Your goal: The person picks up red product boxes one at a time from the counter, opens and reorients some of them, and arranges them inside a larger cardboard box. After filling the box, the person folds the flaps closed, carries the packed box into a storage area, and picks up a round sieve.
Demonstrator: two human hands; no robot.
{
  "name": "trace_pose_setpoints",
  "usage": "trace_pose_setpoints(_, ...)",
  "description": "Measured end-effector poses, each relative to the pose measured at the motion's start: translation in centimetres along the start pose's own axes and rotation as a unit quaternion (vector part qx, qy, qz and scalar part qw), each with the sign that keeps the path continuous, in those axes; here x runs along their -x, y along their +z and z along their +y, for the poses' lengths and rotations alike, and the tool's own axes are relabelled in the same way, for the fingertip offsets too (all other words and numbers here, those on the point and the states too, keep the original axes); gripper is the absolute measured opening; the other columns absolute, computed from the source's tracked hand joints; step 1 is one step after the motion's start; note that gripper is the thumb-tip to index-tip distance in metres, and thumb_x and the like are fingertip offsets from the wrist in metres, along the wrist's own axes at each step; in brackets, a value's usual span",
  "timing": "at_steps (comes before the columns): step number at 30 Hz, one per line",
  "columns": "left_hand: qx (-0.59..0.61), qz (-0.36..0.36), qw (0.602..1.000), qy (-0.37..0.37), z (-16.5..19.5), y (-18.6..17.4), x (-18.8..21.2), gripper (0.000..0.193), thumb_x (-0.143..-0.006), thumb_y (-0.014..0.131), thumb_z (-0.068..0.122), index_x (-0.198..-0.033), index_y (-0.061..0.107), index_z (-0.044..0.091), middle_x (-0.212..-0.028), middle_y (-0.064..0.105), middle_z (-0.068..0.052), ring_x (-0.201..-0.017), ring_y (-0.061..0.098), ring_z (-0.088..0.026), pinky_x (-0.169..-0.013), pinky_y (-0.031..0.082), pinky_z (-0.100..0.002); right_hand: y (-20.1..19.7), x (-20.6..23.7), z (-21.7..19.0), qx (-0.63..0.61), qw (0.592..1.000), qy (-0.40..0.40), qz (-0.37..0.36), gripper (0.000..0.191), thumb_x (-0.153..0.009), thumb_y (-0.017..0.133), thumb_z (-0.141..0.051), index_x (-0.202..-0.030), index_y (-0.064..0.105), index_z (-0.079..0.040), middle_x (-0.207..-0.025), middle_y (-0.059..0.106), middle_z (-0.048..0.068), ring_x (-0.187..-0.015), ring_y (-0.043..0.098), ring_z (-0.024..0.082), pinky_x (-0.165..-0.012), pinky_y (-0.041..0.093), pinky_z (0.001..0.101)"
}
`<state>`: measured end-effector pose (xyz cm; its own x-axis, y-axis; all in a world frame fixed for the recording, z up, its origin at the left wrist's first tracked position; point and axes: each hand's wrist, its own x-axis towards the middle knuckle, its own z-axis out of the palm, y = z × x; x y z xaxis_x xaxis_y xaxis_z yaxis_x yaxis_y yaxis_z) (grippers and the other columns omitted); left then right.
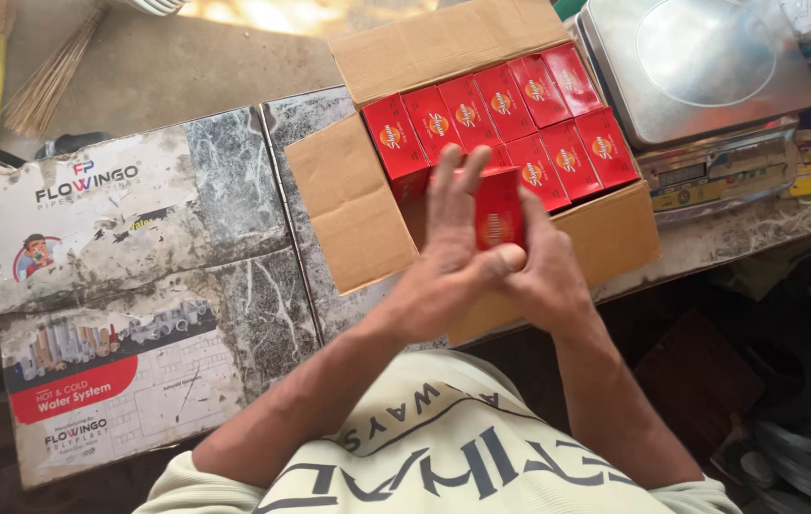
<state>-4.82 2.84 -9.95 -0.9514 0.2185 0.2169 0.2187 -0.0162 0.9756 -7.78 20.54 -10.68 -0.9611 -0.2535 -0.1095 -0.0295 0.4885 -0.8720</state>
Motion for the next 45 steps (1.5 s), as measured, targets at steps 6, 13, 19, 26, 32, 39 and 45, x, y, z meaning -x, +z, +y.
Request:
trace_pose_setpoints(6, 0.147, 0.063, 0.983, -0.086, -2.3, -0.1, -0.9, 0.088, -0.092, 0.066, 0.016, -0.161, 0.014, 0.007, -0.171, -0.005, -0.017, -0.161, 0.007, -0.032, -0.124, 0.026, -0.048, -0.4, -0.8, -0.1, -0.096, 0.993, -0.064, 0.029, 0.077, -0.094, 0.075, -0.023, -0.156, 0.034, -0.003, -0.127, 0.07, 0.017, -0.111, 0.07, 0.02, -0.09, 0.06, 0.0332)
trace_pose_setpoints(13, -0.159, 0.061, 0.982, -0.081, -6.2, -3.8, -1.2, 0.078, -0.097, 0.057, 0.015, -0.164, 0.019, 0.004, -0.168, 0.029, -0.02, -0.156, 0.028, -0.035, -0.126, 0.027, -0.044, 0.7, -2.5, -1.3, -0.063, 0.993, -0.051, 0.084, 0.081, -0.091, 0.074, -0.022, -0.157, 0.03, -0.007, -0.127, 0.068, 0.023, -0.108, 0.073, 0.023, -0.086, 0.064, 0.0351)
trace_pose_setpoints(19, -0.52, 0.005, 0.846, -0.118, -8.9, -8.4, -7.2, 0.074, -0.101, 0.046, 0.036, -0.163, 0.015, 0.009, -0.172, 0.009, -0.012, -0.157, 0.003, -0.035, -0.125, 0.005, -0.053, 1.3, -3.2, -2.8, 0.112, 0.979, -0.122, 0.12, 0.083, -0.095, 0.08, -0.023, -0.159, 0.031, -0.006, -0.127, 0.069, 0.033, -0.117, 0.07, 0.033, -0.097, 0.058, 0.041)
trace_pose_setpoints(26, -0.548, -0.083, 0.801, -0.228, -6.9, -9.3, -9.0, 0.079, -0.1, 0.04, 0.055, -0.163, 0.013, 0.018, -0.173, 0.005, -0.002, -0.158, -0.002, -0.028, -0.126, 0.0, -0.057, 0.5, -3.7, -3.0, 0.101, 0.976, -0.114, 0.158, 0.08, -0.095, 0.08, -0.024, -0.158, 0.035, -0.006, -0.121, 0.071, 0.029, -0.114, 0.076, 0.035, -0.098, 0.06, 0.0435)
trace_pose_setpoints(32, -0.497, -0.088, 0.835, -0.22, -8.6, -10.1, -9.2, 0.079, -0.1, 0.042, 0.051, -0.164, 0.011, 0.016, -0.172, -0.001, -0.003, -0.157, -0.008, -0.029, -0.124, -0.001, -0.056, 0.9, -4.3, -2.7, 0.13, 0.975, -0.083, 0.159, 0.077, -0.095, 0.075, -0.024, -0.157, 0.032, -0.008, -0.124, 0.072, 0.026, -0.108, 0.076, 0.034, -0.092, 0.06, 0.0436)
trace_pose_setpoints(39, -0.445, -0.058, 0.876, -0.175, -12.0, -11.5, -8.9, 0.068, -0.102, 0.041, 0.036, -0.164, 0.019, 0.021, -0.173, 0.006, 0.001, -0.159, -0.003, -0.026, -0.127, 0.004, -0.052, 2.8, -3.9, -4.4, 0.27, 0.949, -0.118, 0.112, 0.084, -0.08, 0.081, -0.025, -0.153, 0.04, -0.018, -0.116, 0.063, 0.022, -0.1, 0.068, 0.036, -0.084, 0.057, 0.0486)
trace_pose_setpoints(45, -0.462, -0.034, 0.867, -0.181, -12.4, -10.9, -8.7, 0.068, -0.101, 0.042, 0.036, -0.164, 0.021, 0.021, -0.173, 0.01, 0.001, -0.159, 0.001, -0.026, -0.127, 0.005, -0.053, 0.9, -4.9, -5.5, 0.371, 0.926, 0.0, 0.07, 0.075, -0.079, 0.081, -0.033, -0.149, 0.054, -0.025, -0.11, 0.061, 0.015, -0.093, 0.068, 0.03, -0.086, 0.057, 0.0473)
